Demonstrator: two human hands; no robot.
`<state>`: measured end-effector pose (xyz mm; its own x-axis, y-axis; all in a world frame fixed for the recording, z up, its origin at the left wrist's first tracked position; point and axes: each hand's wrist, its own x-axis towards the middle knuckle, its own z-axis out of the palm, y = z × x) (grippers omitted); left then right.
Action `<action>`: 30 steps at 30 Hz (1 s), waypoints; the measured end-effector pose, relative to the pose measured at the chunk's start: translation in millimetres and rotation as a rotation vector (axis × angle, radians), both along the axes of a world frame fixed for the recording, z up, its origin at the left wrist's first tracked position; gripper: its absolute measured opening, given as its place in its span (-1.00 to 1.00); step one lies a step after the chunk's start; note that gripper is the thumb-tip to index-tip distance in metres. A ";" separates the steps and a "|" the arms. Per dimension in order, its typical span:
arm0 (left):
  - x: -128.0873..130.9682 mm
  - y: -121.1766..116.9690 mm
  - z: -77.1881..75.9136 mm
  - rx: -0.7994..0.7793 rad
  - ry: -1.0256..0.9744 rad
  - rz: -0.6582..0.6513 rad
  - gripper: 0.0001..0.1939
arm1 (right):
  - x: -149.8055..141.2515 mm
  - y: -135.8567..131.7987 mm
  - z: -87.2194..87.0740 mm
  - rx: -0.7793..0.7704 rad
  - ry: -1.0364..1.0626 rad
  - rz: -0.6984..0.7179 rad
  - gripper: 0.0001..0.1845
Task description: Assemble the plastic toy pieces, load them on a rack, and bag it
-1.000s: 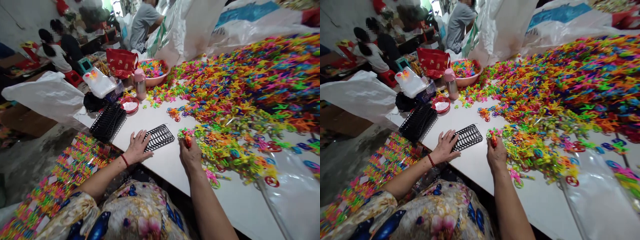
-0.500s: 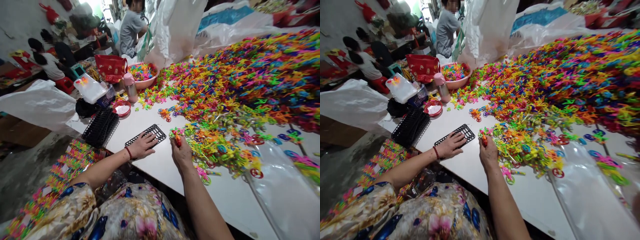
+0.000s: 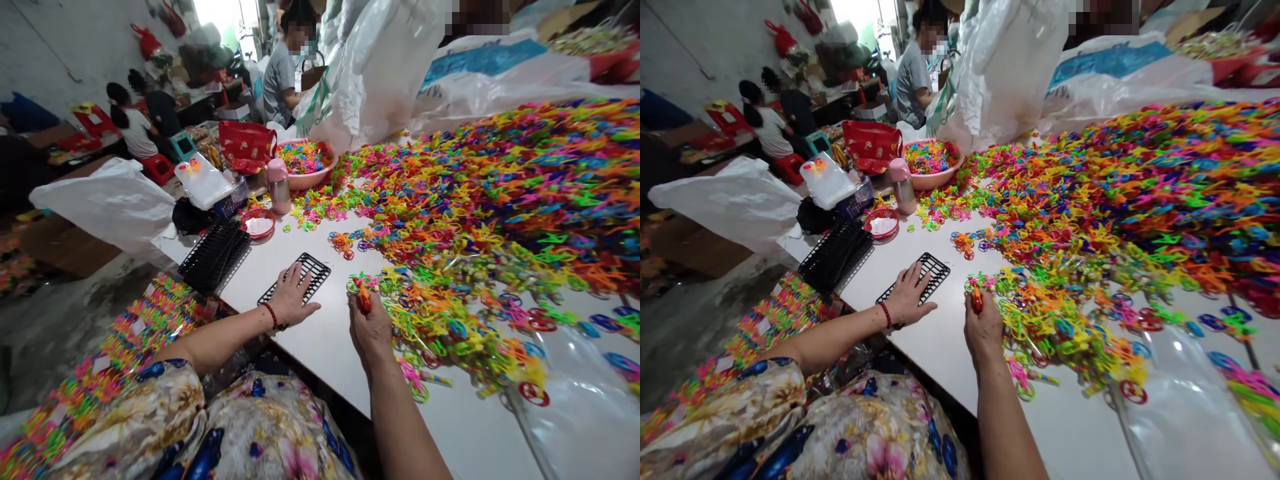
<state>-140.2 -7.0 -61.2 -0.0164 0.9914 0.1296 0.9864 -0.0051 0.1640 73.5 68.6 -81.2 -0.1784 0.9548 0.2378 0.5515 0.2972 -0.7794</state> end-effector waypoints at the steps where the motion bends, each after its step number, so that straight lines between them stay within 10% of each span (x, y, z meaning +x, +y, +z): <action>1: 0.4 0.7 -1.2 -0.016 -0.008 0.005 -0.11 | 0.1 -0.3 0.3 -0.003 0.001 0.001 -0.51; 11: 3.2 10.0 -13.5 0.040 -0.074 0.146 -0.51 | 0.8 -1.7 4.7 -0.017 0.031 0.022 -0.45; 18: -15.2 11.6 -8.2 -0.093 -0.075 0.052 -0.19 | -0.3 -3.4 7.0 -0.059 0.020 0.016 -0.43; 30: -3.2 -0.4 -10.3 0.023 -0.034 0.136 -0.19 | -0.5 -2.3 8.5 -0.054 0.016 0.022 -0.43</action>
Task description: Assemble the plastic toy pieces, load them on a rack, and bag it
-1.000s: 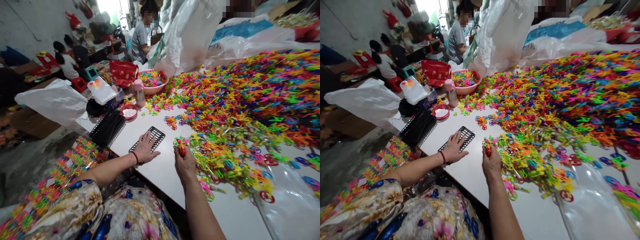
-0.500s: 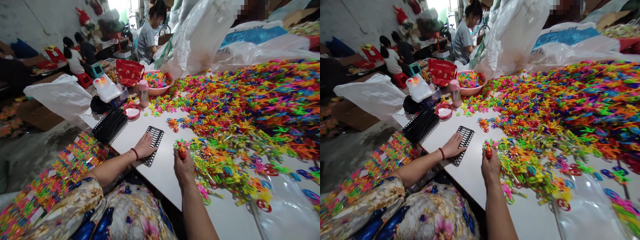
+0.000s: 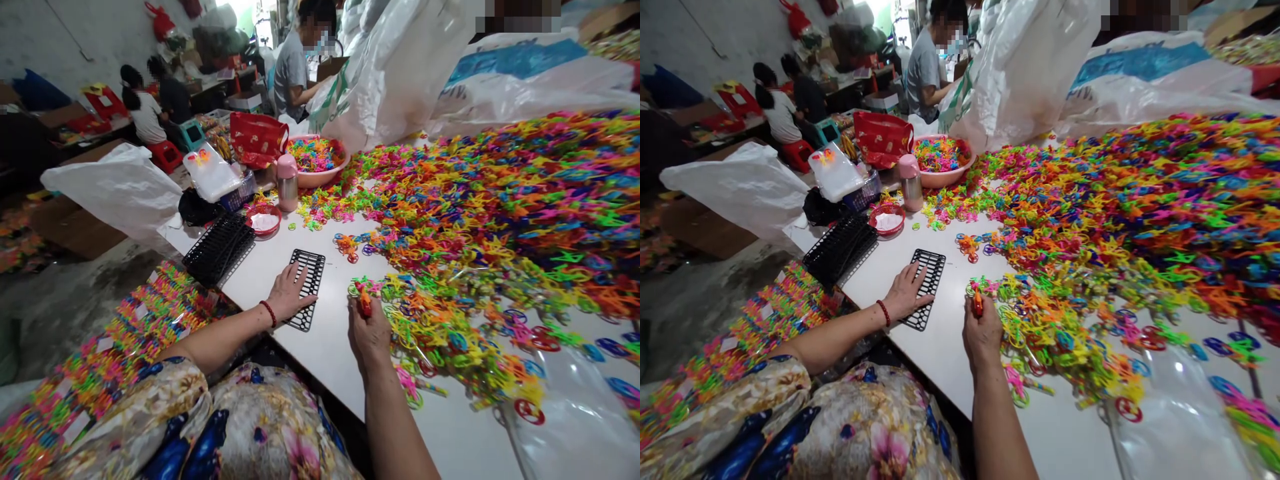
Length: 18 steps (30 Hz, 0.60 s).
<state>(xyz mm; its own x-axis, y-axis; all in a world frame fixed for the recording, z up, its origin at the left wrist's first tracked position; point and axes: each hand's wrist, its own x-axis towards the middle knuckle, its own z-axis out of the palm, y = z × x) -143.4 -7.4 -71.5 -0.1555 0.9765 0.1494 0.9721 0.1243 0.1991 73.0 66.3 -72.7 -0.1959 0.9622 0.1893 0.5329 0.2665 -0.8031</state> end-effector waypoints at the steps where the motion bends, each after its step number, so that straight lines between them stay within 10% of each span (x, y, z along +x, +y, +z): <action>1: 0.4 0.3 -0.9 0.003 0.000 0.001 -0.18 | 0.0 -0.1 -0.1 -0.002 -0.002 -0.004 -0.43; 9: -27.7 -2.6 10.6 0.133 -0.185 -0.059 -0.46 | -0.2 -1.1 -0.4 -0.011 -0.019 -0.018 -0.45; 18: -24.3 -76.7 21.1 0.128 -0.080 -0.107 -0.55 | -1.3 -0.5 2.0 -0.024 -0.039 -0.029 -0.47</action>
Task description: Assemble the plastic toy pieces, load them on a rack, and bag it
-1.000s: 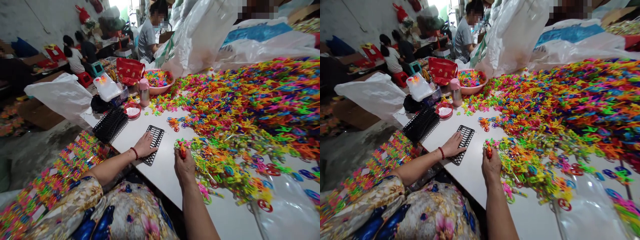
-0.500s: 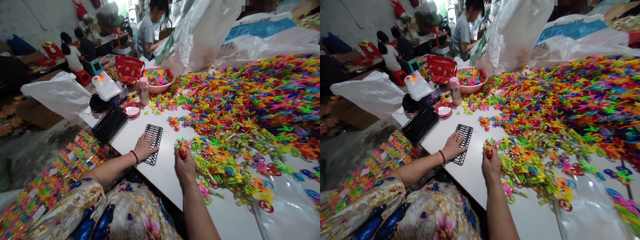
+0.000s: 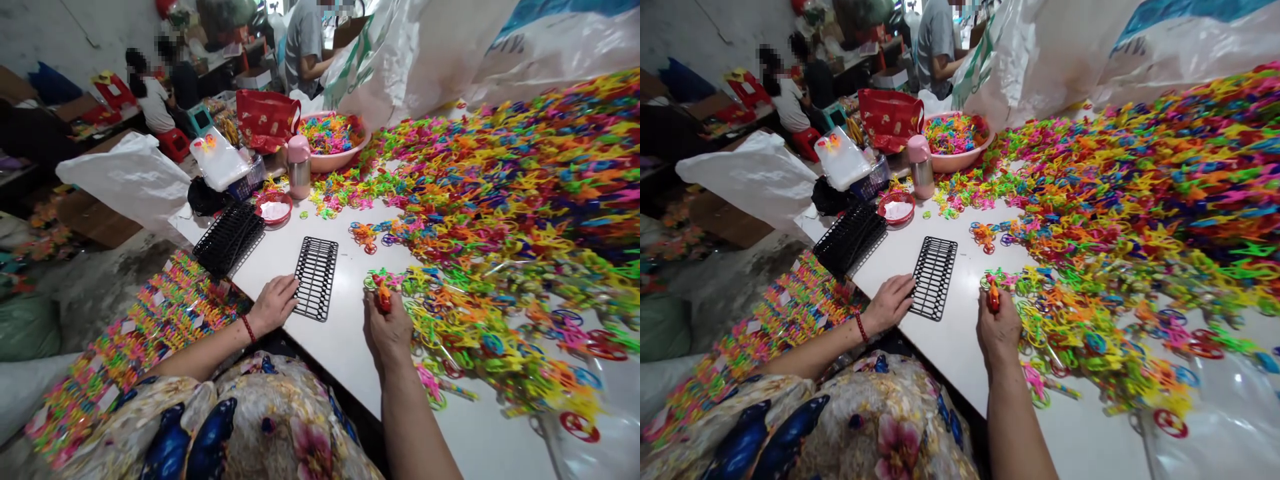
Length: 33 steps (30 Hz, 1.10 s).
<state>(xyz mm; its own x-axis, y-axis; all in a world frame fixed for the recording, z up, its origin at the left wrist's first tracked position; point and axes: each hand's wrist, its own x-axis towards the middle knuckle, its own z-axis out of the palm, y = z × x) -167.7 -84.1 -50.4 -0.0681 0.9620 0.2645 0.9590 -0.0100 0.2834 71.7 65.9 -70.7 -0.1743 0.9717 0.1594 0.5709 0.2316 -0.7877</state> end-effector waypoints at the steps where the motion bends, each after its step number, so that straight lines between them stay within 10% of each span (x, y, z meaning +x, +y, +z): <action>1: 3.1 -4.2 -3.6 -0.018 0.004 -0.014 -0.56 | -0.1 -0.2 0.4 -0.008 0.005 -0.003 -0.48; 14: -5.8 -0.2 -11.0 0.047 -0.197 -0.144 -0.60 | 0.0 -3.7 -2.8 -0.012 0.060 -0.034 -0.57; 18: -11.3 -3.9 -14.9 0.109 -0.208 0.073 -0.74 | 0.6 -11.9 5.1 -0.032 0.109 -0.082 -0.59; 33: -4.9 -13.3 -19.4 0.096 -0.352 0.147 -0.33 | -94.5 -42.7 27.2 -0.298 0.243 0.391 -0.59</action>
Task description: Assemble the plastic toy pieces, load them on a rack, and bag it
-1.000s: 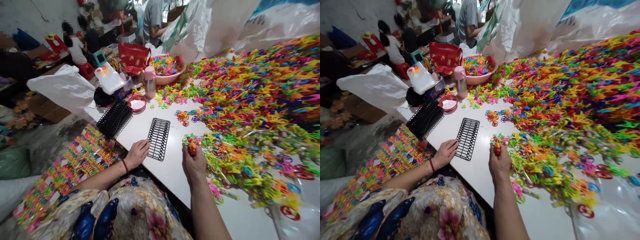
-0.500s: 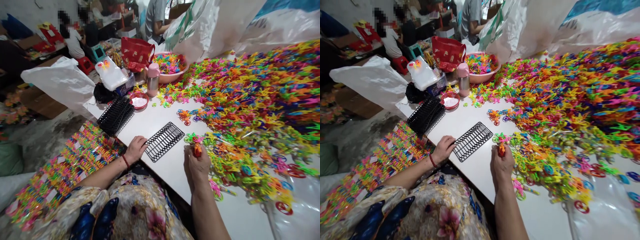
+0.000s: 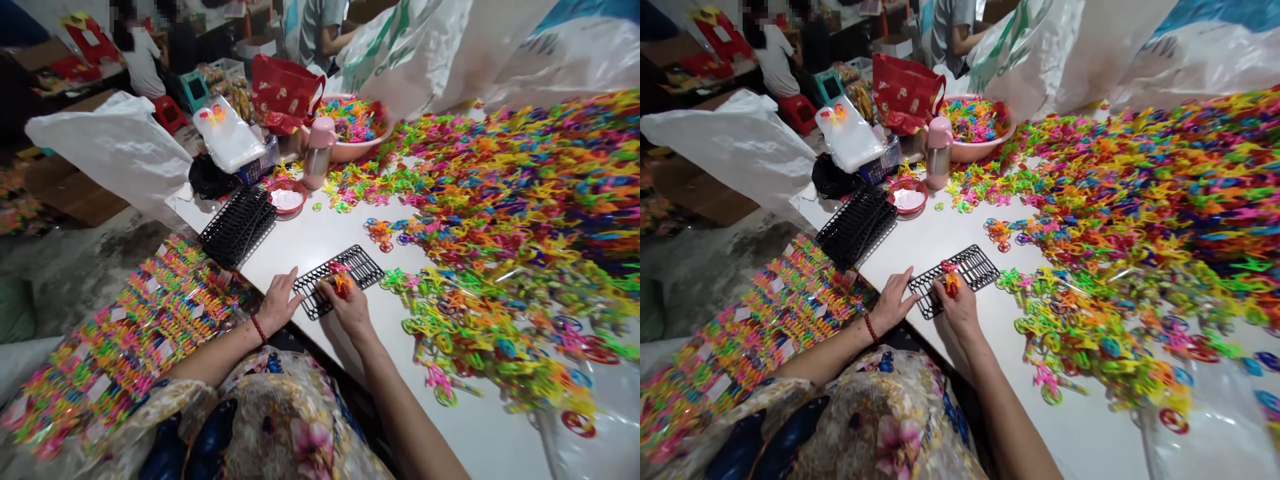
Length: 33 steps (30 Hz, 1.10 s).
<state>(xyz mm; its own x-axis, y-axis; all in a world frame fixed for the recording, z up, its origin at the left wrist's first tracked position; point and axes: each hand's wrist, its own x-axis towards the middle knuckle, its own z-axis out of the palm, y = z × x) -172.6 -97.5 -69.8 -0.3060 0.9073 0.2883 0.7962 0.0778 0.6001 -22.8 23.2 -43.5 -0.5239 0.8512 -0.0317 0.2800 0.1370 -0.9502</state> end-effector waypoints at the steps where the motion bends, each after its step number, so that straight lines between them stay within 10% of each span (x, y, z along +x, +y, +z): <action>1: -2.3 1.2 -1.5 -0.007 -0.047 -0.008 -0.30 | -7.6 -0.8 -0.1 0.003 -0.009 0.029 -0.60; 8: -16.3 15.7 0.3 -0.083 -0.247 -0.068 -0.19 | -35.9 -9.8 -13.3 0.135 -0.081 0.249 -0.65; 33: -18.2 41.5 -4.4 -0.079 -0.322 -0.053 -0.22 | -37.2 -4.3 -21.6 0.487 -0.230 0.217 -0.80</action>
<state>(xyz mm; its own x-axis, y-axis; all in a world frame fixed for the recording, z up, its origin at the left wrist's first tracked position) -190.8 -55.9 -74.2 -0.3213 0.9402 0.1132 0.5712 0.0970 0.8150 -60.0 18.9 -65.1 -0.7140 0.6701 0.2030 0.3886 0.6204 -0.6812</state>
